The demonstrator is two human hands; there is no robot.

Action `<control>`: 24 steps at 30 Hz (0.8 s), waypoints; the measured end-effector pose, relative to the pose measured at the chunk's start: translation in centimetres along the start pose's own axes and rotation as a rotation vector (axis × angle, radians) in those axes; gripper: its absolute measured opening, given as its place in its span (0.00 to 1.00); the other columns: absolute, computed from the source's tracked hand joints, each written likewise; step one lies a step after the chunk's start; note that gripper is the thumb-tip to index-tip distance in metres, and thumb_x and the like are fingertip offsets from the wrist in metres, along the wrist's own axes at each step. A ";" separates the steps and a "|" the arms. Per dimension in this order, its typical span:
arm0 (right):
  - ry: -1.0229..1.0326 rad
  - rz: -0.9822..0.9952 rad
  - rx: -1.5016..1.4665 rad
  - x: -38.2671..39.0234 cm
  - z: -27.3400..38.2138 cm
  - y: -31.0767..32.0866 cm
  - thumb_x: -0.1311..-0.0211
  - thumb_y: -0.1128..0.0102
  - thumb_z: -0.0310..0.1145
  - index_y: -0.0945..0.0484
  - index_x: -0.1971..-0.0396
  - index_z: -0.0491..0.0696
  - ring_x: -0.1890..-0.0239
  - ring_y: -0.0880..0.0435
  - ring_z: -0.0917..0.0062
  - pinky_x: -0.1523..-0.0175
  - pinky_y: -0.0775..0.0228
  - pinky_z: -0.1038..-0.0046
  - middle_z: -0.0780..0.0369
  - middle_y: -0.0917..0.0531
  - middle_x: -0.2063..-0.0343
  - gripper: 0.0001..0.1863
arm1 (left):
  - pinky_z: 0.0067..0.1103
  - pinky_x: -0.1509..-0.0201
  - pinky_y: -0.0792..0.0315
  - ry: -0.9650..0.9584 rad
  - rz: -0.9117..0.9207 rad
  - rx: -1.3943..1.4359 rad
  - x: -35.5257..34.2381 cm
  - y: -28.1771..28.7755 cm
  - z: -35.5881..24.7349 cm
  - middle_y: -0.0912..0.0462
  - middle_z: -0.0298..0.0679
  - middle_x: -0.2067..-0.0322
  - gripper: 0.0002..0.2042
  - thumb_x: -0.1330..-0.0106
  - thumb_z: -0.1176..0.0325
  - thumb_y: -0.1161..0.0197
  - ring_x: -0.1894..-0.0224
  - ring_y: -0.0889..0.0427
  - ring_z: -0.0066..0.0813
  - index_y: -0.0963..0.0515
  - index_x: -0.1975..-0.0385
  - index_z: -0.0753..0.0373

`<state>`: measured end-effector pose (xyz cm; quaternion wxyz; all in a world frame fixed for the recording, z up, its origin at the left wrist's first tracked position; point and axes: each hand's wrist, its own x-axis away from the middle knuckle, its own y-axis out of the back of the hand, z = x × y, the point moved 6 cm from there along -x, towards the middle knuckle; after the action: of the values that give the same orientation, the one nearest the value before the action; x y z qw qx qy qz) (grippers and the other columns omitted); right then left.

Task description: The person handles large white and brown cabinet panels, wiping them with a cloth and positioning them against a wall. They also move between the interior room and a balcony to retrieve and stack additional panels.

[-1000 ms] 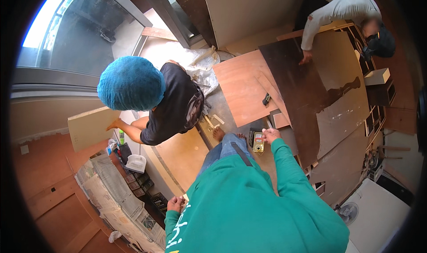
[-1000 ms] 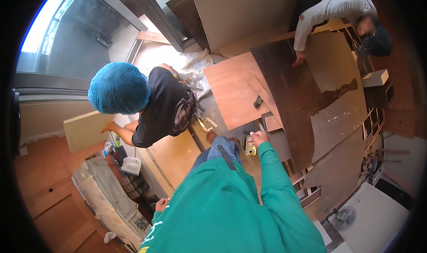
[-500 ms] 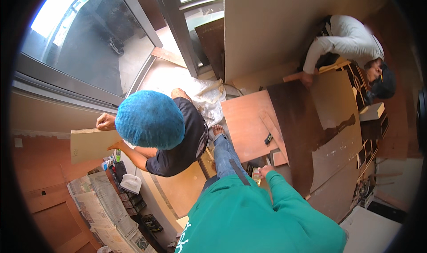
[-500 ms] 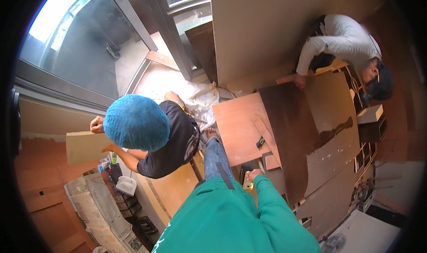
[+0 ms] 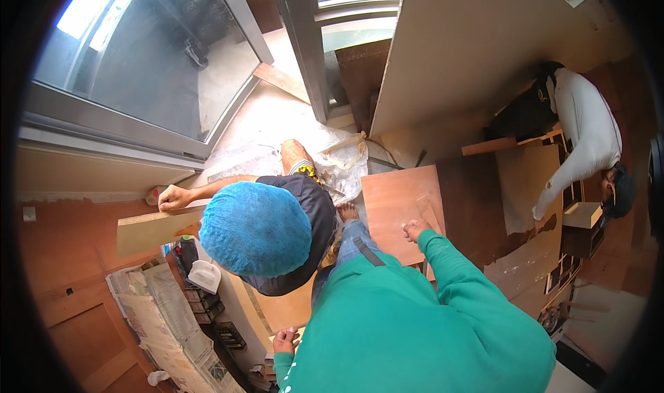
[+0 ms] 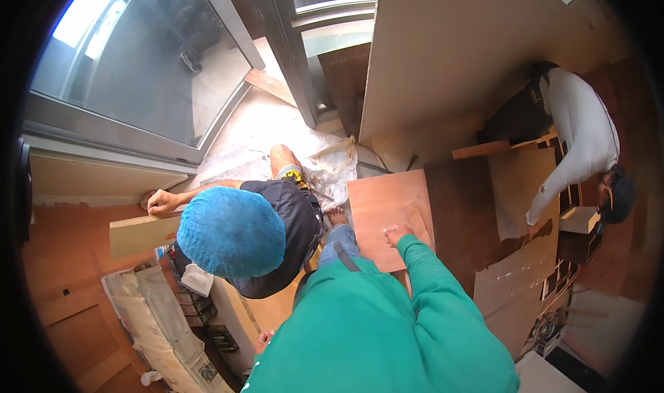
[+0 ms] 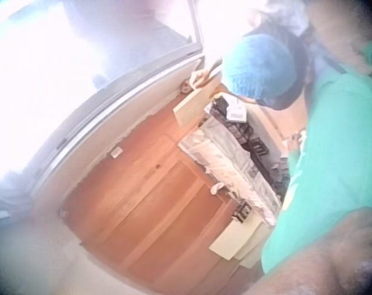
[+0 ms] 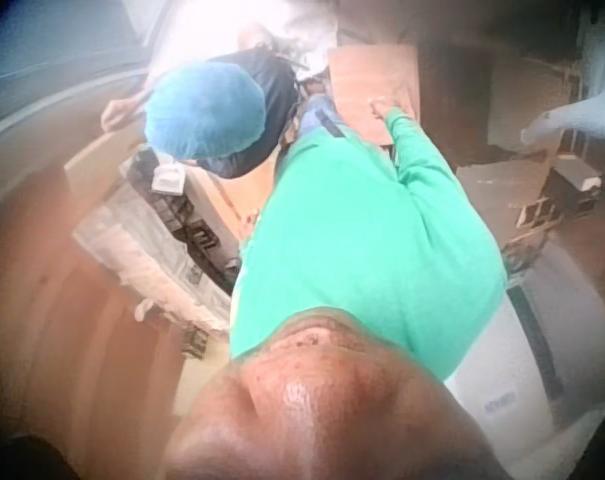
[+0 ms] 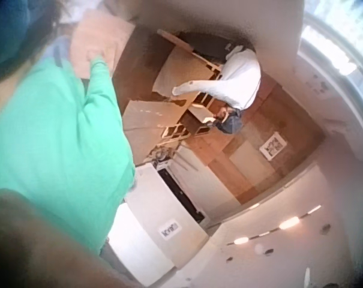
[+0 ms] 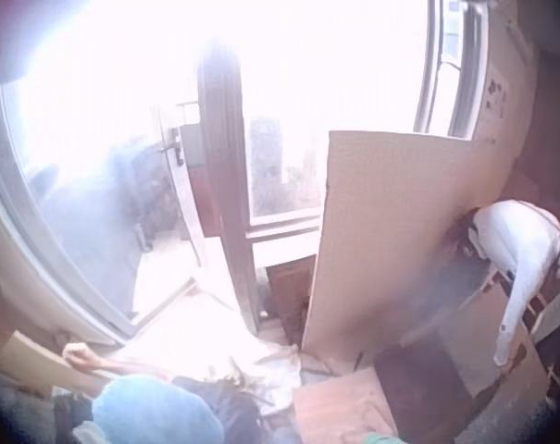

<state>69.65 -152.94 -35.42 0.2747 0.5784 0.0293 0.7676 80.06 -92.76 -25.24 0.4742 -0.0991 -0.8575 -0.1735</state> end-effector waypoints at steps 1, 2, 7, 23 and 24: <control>-0.009 -0.013 0.043 -0.5 0.2 0.9 0.33 0.38 0.41 0.20 0.63 0.45 0.77 0.19 0.81 0.73 0.30 0.75 0.64 0.16 0.74 0.14 | 0.25 0.64 0.23 0.021 -0.035 0.004 0.0 0.0 -0.1 0.16 0.37 0.63 0.13 0.32 0.59 0.32 0.61 0.17 0.28 0.21 0.61 0.63; -0.017 -0.024 0.078 -1.6 -0.3 1.8 0.33 0.38 0.41 0.20 0.63 0.45 0.76 0.19 0.81 0.73 0.30 0.75 0.63 0.16 0.74 0.14 | 0.24 0.64 0.23 0.010 -0.036 0.008 0.1 -0.3 -0.7 0.16 0.36 0.63 0.13 0.32 0.59 0.32 0.61 0.17 0.28 0.21 0.61 0.63; -0.046 -0.097 0.014 -4.3 -1.3 3.8 0.32 0.39 0.40 0.21 0.64 0.44 0.78 0.20 0.79 0.74 0.30 0.74 0.62 0.17 0.75 0.13 | 0.23 0.66 0.24 -0.092 0.002 -0.044 -1.3 -0.1 7.3 0.16 0.36 0.70 0.13 0.33 0.59 0.31 0.69 0.19 0.23 0.20 0.66 0.65; 0.764 -0.337 0.279 9.8 23.8 6.8 0.34 0.38 0.41 0.20 0.67 0.43 0.72 0.18 0.82 0.63 0.24 0.74 0.64 0.15 0.74 0.14 | 0.27 0.66 0.23 0.123 0.045 -0.014 -6.7 -6.9 13.5 0.15 0.42 0.72 0.15 0.33 0.60 0.35 0.70 0.17 0.29 0.18 0.64 0.69; 0.812 -0.366 0.256 10.7 26.6 7.2 0.35 0.38 0.41 0.20 0.67 0.44 0.72 0.18 0.82 0.63 0.24 0.75 0.64 0.16 0.74 0.14 | 0.27 0.66 0.23 0.117 0.040 0.000 -6.7 -7.4 11.9 0.15 0.42 0.72 0.15 0.33 0.60 0.35 0.69 0.17 0.29 0.18 0.64 0.69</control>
<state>88.95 -161.42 -14.77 0.2981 0.2455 0.3308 0.8611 71.81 -94.96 -38.24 0.5270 -0.1058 -0.8261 -0.1693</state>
